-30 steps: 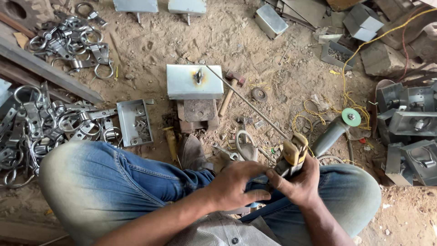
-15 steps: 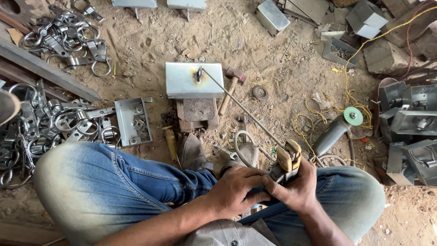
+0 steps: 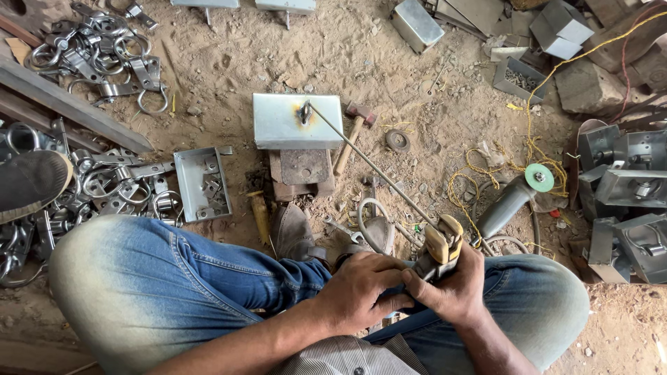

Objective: The person welds a metal handle and components onto a metal box using a welding rod and electrode holder. They use a hammer to adjust the position of the parts and remove slag from the welded areas.

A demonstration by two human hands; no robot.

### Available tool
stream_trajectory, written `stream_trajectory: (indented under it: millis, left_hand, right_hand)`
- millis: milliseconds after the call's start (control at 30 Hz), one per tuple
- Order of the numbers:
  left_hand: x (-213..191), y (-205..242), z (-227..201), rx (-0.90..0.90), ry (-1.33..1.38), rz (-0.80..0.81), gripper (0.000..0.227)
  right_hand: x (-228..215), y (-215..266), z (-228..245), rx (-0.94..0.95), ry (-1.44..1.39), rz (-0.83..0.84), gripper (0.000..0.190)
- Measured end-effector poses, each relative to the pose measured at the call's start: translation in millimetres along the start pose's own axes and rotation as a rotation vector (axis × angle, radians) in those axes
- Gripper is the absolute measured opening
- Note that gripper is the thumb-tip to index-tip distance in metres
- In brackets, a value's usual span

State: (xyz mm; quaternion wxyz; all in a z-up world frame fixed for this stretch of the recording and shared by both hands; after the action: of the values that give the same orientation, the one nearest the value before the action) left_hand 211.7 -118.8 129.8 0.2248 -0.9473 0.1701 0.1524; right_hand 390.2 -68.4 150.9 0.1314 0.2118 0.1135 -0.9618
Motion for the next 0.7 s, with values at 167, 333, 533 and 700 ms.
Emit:
stream_trajectory:
  millis: [167, 333, 533, 700]
  left_hand:
    - [-0.5, -1.2, -0.1, 0.016, 0.014, -0.012, 0.032]
    - [-0.9, -1.9, 0.5, -0.009, 0.006, 0.003, 0.034]
    - [-2.3, -0.9, -1.4, 0.005, -0.001, -0.020, 0.033]
    - [-4.1, -2.9, -2.2, -0.016, 0.000, 0.008, 0.031]
  right_hand:
    - [-0.6, -0.5, 7.0, -0.134, 0.057, -0.013, 0.052]
    - [-0.4, -0.4, 3.1, -0.040, -0.039, -0.019, 0.049]
    - [0.9, -0.9, 2.6, -0.004, -0.035, -0.018, 0.045]
    - [0.6, -1.1, 4.1, 0.019, -0.002, -0.002, 0.046]
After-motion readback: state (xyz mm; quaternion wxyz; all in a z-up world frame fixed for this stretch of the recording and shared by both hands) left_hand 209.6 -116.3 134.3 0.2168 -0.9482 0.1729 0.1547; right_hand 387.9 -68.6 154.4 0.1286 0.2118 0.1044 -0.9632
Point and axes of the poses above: each hand's wrist, its own y-axis away from the middle knuckle, its own x-axis out of the palm, z = x × y, the point moved 5 cm from there along -y, towards the middle knuckle, and after that the axes turned 1 degree about -x, right-handed, at the moved point
